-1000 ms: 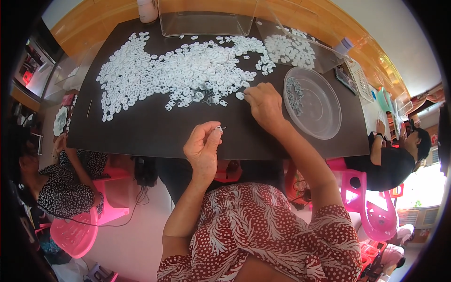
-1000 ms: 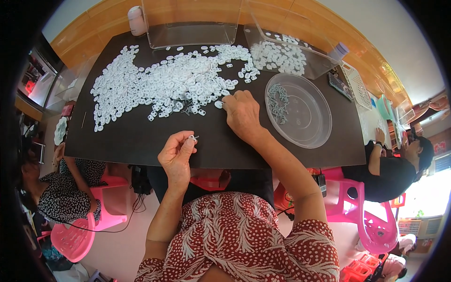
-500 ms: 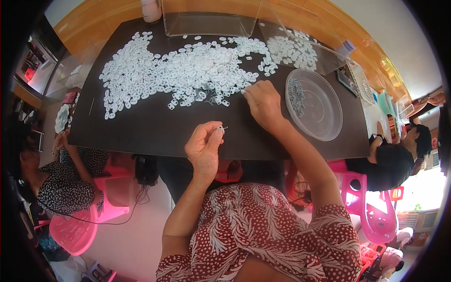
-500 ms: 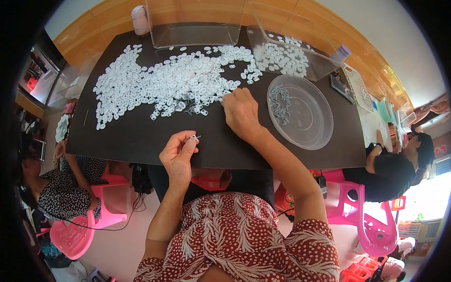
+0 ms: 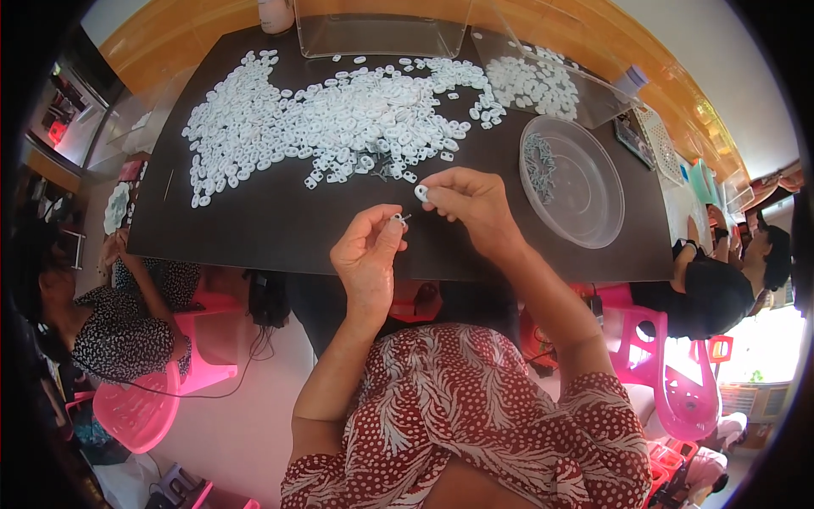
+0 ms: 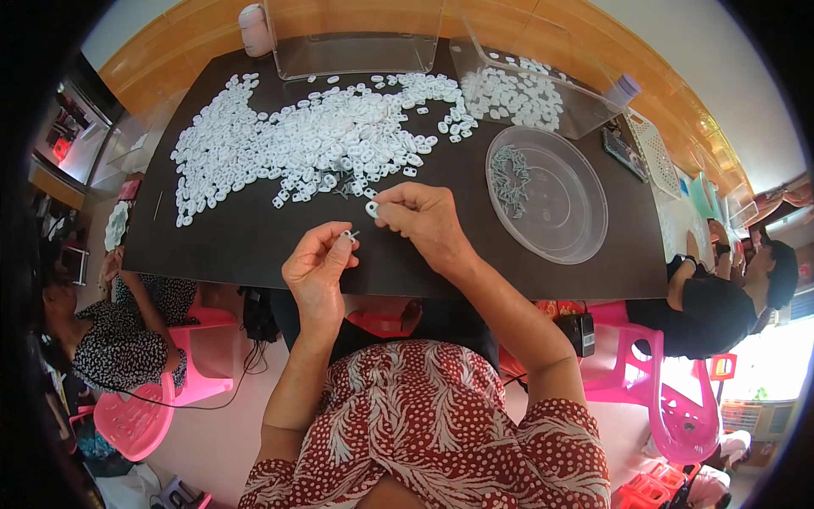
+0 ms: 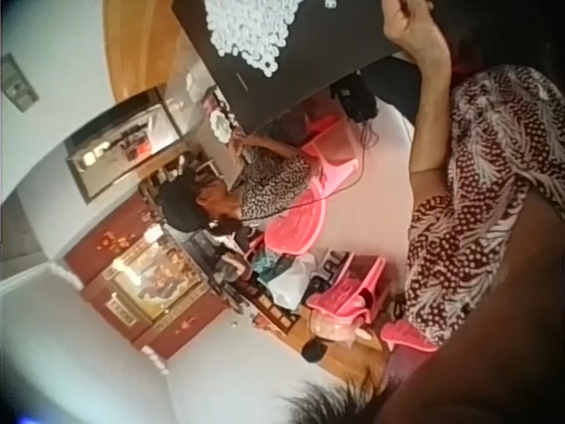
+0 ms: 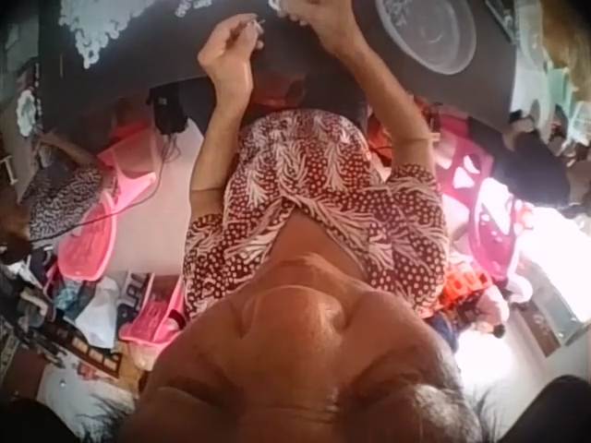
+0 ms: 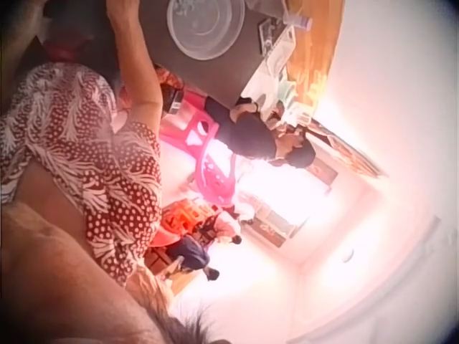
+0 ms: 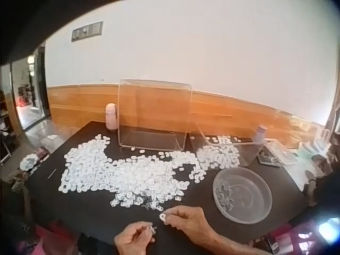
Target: Manual assembly of small white plastic components at a manufacturing workstation.
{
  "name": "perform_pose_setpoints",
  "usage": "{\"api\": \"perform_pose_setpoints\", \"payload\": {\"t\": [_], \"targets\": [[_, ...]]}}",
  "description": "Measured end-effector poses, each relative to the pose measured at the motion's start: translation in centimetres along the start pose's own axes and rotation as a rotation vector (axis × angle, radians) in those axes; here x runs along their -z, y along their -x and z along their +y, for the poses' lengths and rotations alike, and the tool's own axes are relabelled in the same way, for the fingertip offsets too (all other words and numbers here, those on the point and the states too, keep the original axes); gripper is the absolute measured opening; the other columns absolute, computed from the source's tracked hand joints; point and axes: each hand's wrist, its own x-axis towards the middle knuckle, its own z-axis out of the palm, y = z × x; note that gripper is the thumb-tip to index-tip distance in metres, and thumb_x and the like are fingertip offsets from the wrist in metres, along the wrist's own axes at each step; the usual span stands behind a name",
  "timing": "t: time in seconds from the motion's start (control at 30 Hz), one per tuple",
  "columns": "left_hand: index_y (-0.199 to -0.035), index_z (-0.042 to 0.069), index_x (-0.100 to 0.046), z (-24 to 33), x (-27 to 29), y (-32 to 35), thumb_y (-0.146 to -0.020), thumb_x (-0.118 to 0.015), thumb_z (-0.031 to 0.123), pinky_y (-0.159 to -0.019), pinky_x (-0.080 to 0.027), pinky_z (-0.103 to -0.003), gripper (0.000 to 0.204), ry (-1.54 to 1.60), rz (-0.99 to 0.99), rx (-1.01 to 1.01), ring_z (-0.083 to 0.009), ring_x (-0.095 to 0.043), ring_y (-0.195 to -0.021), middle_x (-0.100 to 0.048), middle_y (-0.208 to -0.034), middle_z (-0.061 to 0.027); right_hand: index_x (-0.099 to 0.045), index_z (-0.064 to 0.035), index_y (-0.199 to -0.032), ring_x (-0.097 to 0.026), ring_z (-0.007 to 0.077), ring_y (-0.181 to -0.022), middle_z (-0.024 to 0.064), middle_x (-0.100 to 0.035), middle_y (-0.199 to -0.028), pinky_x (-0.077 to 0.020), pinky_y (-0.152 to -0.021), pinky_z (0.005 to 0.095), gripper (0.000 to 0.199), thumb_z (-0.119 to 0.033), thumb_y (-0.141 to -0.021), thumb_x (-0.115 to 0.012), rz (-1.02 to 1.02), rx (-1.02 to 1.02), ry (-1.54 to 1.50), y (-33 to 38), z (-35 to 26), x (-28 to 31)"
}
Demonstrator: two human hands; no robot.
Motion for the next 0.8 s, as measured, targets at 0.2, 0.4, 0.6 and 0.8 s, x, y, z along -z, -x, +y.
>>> {"api": "perform_pose_setpoints", "payload": {"t": [0.2, 0.4, 0.6, 0.8], "targets": [[-0.099, -0.003, -0.063, 0.7, -0.7, 0.4, -0.085, -0.061, 0.000, -0.058, -0.046, -0.019, 0.015, 0.032, 0.076, 0.003, -0.0077, -0.056, -0.068, -0.061, -0.080, -0.0051, -0.065, 0.0009, -0.095, -0.054, 0.0047, -0.064, 0.0043, -0.065, -0.076, -0.0399, -0.054, 0.0180, 0.018, -0.012, -0.082, -0.064, -0.007, -0.004, -0.104, 1.3, 0.0, -1.3], [-0.102, -0.003, -0.062, 0.3, -0.1, 0.7, -0.086, -0.059, -0.002, -0.059, -0.047, -0.019, 0.016, 0.014, 0.053, 0.029, -0.0061, -0.054, -0.071, -0.060, -0.085, -0.0030, -0.065, 0.0013, -0.097, -0.055, 0.0058, -0.067, 0.0046, -0.066, -0.078, -0.0411, -0.057, 0.0186, 0.019, -0.010, -0.083, -0.063, -0.018, -0.010, -0.142, 1.7, 0.4, -1.9], [-0.097, -0.003, -0.062, 0.4, -0.4, 0.9, -0.085, -0.060, -0.001, -0.055, -0.044, -0.018, 0.013, 0.006, 0.111, 0.024, -0.0071, -0.054, -0.061, -0.062, -0.079, -0.0048, -0.064, 0.0027, -0.095, -0.055, 0.0053, -0.066, 0.0038, -0.064, -0.076, -0.0417, -0.056, 0.0182, 0.017, -0.009, -0.082, -0.064, 0.001, 0.024, -0.162, 1.9, 0.4, -2.6], [-0.097, -0.004, -0.062, 0.3, -0.4, 1.0, -0.085, -0.060, -0.001, -0.054, -0.043, -0.017, 0.012, 0.014, 0.129, 0.023, -0.0072, -0.055, -0.060, -0.062, -0.078, -0.0047, -0.063, 0.0050, -0.092, -0.057, 0.0057, -0.071, 0.0039, -0.064, -0.077, -0.0461, -0.062, 0.0204, 0.012, -0.003, -0.083, -0.062, 0.031, 0.116, -0.106, 2.2, 0.6, -3.4]]}}
